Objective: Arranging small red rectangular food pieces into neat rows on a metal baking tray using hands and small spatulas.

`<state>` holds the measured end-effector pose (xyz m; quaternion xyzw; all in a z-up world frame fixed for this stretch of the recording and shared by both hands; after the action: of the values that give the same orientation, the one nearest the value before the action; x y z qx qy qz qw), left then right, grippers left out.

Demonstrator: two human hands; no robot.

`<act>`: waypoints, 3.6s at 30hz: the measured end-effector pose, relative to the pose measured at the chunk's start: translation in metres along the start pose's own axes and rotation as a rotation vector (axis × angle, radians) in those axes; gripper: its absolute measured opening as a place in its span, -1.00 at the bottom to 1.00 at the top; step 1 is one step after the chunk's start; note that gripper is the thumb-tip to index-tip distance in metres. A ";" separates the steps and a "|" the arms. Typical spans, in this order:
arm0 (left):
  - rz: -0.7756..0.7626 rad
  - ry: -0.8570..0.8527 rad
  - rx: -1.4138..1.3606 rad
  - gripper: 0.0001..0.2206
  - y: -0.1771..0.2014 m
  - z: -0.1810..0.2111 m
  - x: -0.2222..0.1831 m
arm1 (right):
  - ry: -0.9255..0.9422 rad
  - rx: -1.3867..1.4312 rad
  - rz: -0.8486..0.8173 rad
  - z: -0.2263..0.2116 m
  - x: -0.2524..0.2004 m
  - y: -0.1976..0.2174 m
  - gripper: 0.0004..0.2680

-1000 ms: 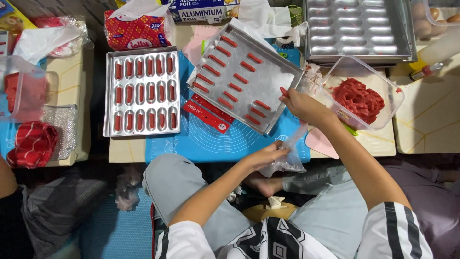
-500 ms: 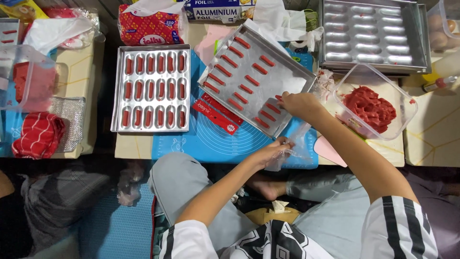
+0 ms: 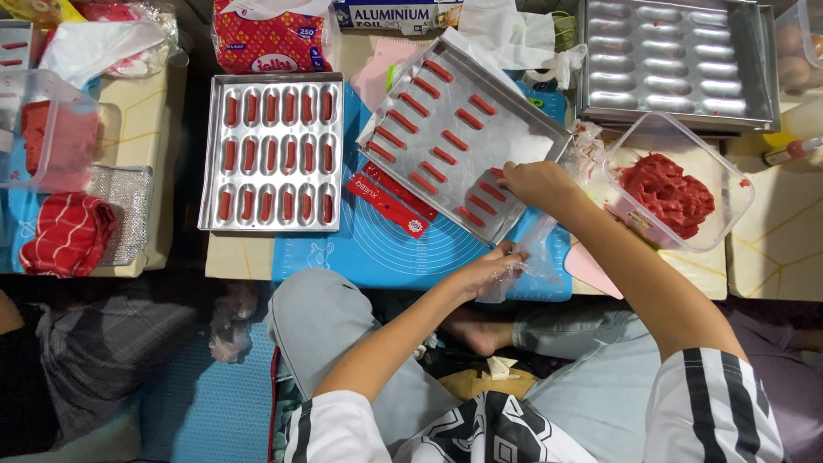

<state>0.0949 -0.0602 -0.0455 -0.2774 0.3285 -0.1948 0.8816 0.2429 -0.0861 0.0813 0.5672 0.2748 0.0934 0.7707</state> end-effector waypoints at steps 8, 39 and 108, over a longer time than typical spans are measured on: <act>-0.019 -0.019 0.044 -0.62 -0.002 0.003 0.000 | 0.015 -0.024 0.037 0.002 0.006 -0.006 -0.63; -0.048 -0.100 0.092 -0.63 -0.022 0.030 -0.027 | -0.023 0.019 -0.028 0.019 0.003 -0.033 -0.68; -0.156 0.021 0.471 -0.35 -0.007 -0.013 -0.009 | 0.027 0.313 0.073 0.029 -0.066 -0.014 -0.69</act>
<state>0.0785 -0.0656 -0.0456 -0.0868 0.2611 -0.3362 0.9007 0.2010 -0.1443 0.0954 0.6887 0.2757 0.0850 0.6651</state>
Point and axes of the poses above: each hand's wrist, its own x-axis towards the middle knuckle, its own y-axis out of the back of the hand, z = x × y, the point moved 10 cm from there along x, towards the middle knuckle, and after that the axes turned 8 degrees about z, right-handed, at the moved point
